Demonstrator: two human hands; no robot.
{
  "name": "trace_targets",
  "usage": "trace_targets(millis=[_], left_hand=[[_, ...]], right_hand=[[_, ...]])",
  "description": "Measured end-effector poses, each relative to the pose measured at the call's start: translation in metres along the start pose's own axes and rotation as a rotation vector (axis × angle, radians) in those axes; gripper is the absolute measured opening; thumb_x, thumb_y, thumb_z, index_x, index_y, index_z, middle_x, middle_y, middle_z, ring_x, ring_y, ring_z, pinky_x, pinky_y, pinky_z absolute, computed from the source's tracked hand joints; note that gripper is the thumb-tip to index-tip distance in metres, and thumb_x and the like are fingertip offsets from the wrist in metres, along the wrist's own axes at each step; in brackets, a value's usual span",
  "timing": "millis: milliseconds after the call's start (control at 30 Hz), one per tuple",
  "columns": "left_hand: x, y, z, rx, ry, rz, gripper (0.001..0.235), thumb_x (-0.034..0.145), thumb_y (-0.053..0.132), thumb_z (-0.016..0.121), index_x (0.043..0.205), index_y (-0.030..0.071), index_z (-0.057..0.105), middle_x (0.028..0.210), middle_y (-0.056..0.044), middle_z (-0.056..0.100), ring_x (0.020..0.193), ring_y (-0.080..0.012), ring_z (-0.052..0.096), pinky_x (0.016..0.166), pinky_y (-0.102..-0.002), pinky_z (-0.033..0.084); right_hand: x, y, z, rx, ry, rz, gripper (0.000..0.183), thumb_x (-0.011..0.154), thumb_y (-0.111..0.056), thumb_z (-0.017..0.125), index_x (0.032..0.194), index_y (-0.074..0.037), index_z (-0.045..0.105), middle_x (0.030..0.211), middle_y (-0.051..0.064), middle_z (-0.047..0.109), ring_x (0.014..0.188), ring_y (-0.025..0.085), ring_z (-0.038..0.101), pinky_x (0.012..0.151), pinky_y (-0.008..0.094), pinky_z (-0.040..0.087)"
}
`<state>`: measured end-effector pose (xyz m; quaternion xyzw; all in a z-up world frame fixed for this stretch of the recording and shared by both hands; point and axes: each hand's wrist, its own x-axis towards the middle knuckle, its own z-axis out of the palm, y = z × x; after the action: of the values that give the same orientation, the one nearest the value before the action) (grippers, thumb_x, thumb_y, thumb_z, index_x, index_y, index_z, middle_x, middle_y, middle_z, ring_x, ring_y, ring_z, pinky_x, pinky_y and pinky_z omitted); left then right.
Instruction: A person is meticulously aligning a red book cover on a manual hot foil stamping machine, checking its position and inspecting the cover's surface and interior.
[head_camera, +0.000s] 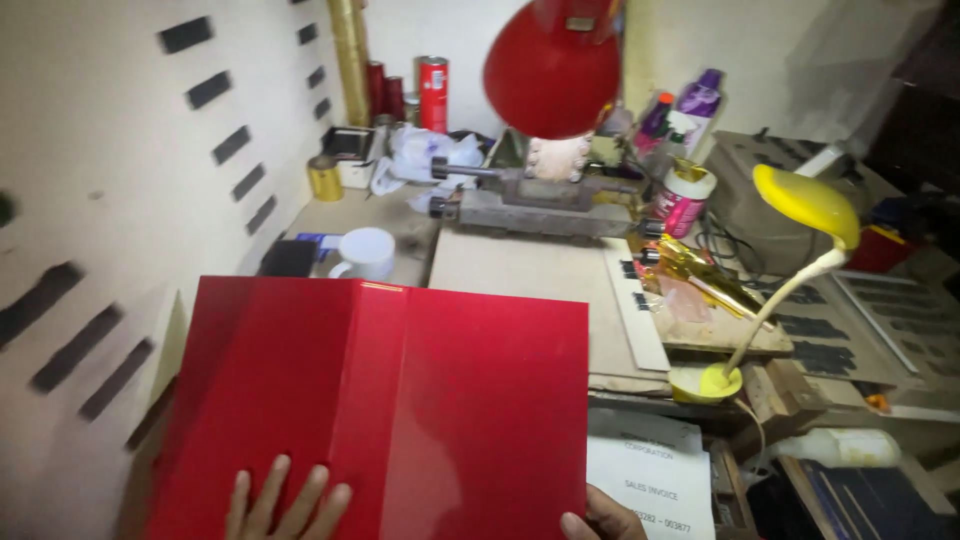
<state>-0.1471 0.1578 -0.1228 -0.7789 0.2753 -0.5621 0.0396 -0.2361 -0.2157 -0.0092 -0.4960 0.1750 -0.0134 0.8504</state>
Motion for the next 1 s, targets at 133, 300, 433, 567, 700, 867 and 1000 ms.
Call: trace_targets(millis=[133, 300, 433, 567, 700, 867, 1000], left_hand=[[-0.029, 0.024, -0.004, 0.03, 0.051, -0.06, 0.052, 0.108, 0.064, 0.036, 0.149, 0.036, 0.052, 0.158, -0.001, 0.047, 0.142, -0.0406, 0.049, 0.114, -0.069, 0.038], [-0.029, 0.035, -0.021, -0.093, -0.175, -0.167, 0.113, 0.071, 0.103, 0.039, 0.16, 0.034, 0.033, 0.173, 0.0, 0.023, 0.161, -0.0371, 0.019, 0.122, -0.074, 0.019], [-0.024, 0.035, -0.02, -0.118, -0.117, -0.162, 0.105, 0.081, 0.1, 0.031, 0.161, 0.032, 0.033, 0.173, 0.0, 0.023, 0.161, -0.0374, 0.019, 0.125, -0.072, 0.013], [-0.02, 0.036, -0.024, -0.131, -0.151, -0.188, 0.105, 0.078, 0.099, 0.034, 0.16, 0.034, 0.033, 0.174, 0.002, 0.021, 0.162, -0.0347, 0.017, 0.123, -0.073, 0.016], [-0.008, 0.04, -0.029, -0.168, -0.116, -0.217, 0.102, 0.082, 0.098, 0.03, 0.159, 0.032, 0.036, 0.173, 0.003, 0.024, 0.162, -0.0331, 0.019, 0.125, -0.072, 0.015], [-0.007, 0.044, -0.019, -0.158, -0.076, -0.173, 0.082, 0.094, 0.083, 0.031, 0.158, 0.032, 0.041, 0.17, 0.001, 0.03, 0.159, -0.036, 0.025, 0.126, -0.07, 0.016], [-0.013, 0.048, -0.002, -0.097, -0.033, -0.161, 0.08, 0.096, 0.085, 0.034, 0.152, 0.03, 0.052, 0.162, -0.002, 0.043, 0.151, -0.0405, 0.038, 0.123, -0.072, 0.023]], right_hand=[[0.016, 0.038, -0.023, -0.356, -0.141, -0.302, 0.051, 0.083, -0.008, 0.07, 0.132, 0.006, 0.074, 0.116, 0.023, 0.09, 0.112, 0.026, 0.08, 0.099, 0.036, 0.057], [-0.006, 0.028, -0.003, -0.121, 0.05, -0.187, 0.049, 0.084, 0.007, 0.064, 0.131, 0.017, 0.073, 0.119, 0.036, 0.083, 0.108, 0.045, 0.079, 0.096, 0.049, 0.059], [-0.006, 0.025, 0.0, -0.154, 0.047, -0.189, 0.049, 0.084, 0.006, 0.064, 0.13, 0.016, 0.074, 0.117, 0.035, 0.084, 0.108, 0.044, 0.08, 0.095, 0.048, 0.06], [-0.006, 0.023, 0.0, -0.198, 0.052, -0.188, 0.048, 0.084, 0.004, 0.066, 0.13, 0.015, 0.075, 0.116, 0.035, 0.086, 0.106, 0.042, 0.081, 0.095, 0.047, 0.061], [-0.012, 0.022, -0.007, -0.238, 0.085, -0.187, 0.048, 0.083, 0.002, 0.067, 0.129, 0.014, 0.076, 0.114, 0.034, 0.087, 0.105, 0.041, 0.082, 0.095, 0.046, 0.062], [0.0, 0.022, -0.023, -0.269, 0.026, -0.246, 0.05, 0.088, 0.002, 0.064, 0.138, 0.007, 0.068, 0.116, 0.027, 0.085, 0.105, 0.034, 0.079, 0.096, 0.042, 0.062], [0.013, 0.035, -0.033, -0.881, 0.398, -0.735, 0.062, 0.084, -0.015, 0.074, 0.144, -0.018, 0.057, 0.128, 0.003, 0.075, 0.1, 0.015, 0.076, 0.077, 0.031, 0.061]])
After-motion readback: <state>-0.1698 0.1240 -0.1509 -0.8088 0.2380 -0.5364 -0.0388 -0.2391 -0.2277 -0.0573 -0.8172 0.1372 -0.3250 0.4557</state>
